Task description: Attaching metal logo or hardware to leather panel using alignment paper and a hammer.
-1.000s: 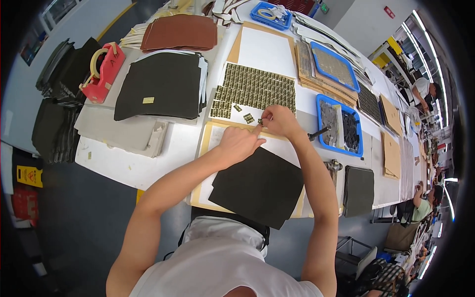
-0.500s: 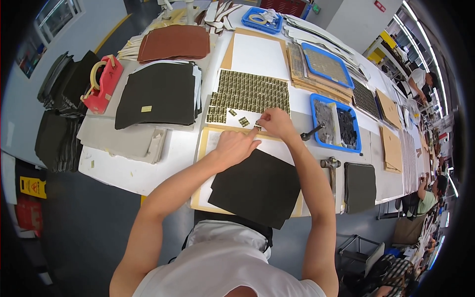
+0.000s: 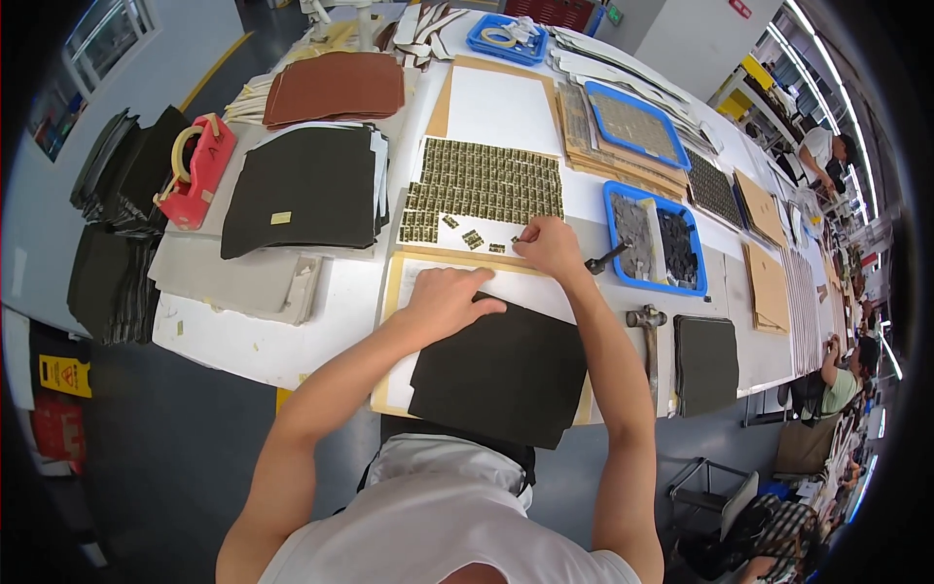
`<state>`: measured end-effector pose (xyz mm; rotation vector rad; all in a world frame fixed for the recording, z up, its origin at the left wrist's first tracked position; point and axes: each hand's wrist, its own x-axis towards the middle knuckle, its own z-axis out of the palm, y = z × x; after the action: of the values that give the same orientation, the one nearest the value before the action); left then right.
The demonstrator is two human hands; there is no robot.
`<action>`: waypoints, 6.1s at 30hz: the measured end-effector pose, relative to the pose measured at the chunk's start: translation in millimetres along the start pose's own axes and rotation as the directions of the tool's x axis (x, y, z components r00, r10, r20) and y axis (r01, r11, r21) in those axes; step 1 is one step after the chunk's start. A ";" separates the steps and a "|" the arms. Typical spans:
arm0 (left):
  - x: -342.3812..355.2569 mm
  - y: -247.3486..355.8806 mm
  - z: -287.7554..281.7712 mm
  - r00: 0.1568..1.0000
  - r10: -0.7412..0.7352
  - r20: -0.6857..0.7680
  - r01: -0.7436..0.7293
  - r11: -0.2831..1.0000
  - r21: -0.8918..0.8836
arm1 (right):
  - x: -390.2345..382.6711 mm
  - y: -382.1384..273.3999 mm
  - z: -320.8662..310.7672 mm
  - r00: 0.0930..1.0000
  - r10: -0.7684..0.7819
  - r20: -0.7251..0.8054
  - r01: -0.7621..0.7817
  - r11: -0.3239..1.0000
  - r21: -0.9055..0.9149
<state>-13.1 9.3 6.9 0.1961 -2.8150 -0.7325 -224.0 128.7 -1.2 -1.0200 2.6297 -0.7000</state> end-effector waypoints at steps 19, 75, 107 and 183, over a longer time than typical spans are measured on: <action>-9.5 -7.1 -9.0 0.998 0.068 0.018 -0.068 0.998 0.004 | -9.2 -0.1 -3.4 0.999 0.042 0.035 -0.045 0.995 0.092; -0.5 -18.1 -27.1 0.857 -0.068 0.510 0.376 0.759 -0.532 | -155.7 -40.3 27.0 0.995 0.015 0.103 -0.088 0.663 0.744; 0.6 -14.0 -30.5 0.857 -0.068 0.511 0.405 0.703 -0.585 | -153.6 -41.5 25.7 0.992 0.056 0.114 -0.123 0.629 0.768; -5.7 -18.2 -39.0 0.979 0.067 0.190 0.034 0.874 -0.485 | -158.6 -24.8 -1.9 0.908 0.071 -0.413 0.260 0.677 0.689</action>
<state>3.5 -23.6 29.9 0.0077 -2.6902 -1.5005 -94.9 221.7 20.1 -0.8007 2.1755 -1.9868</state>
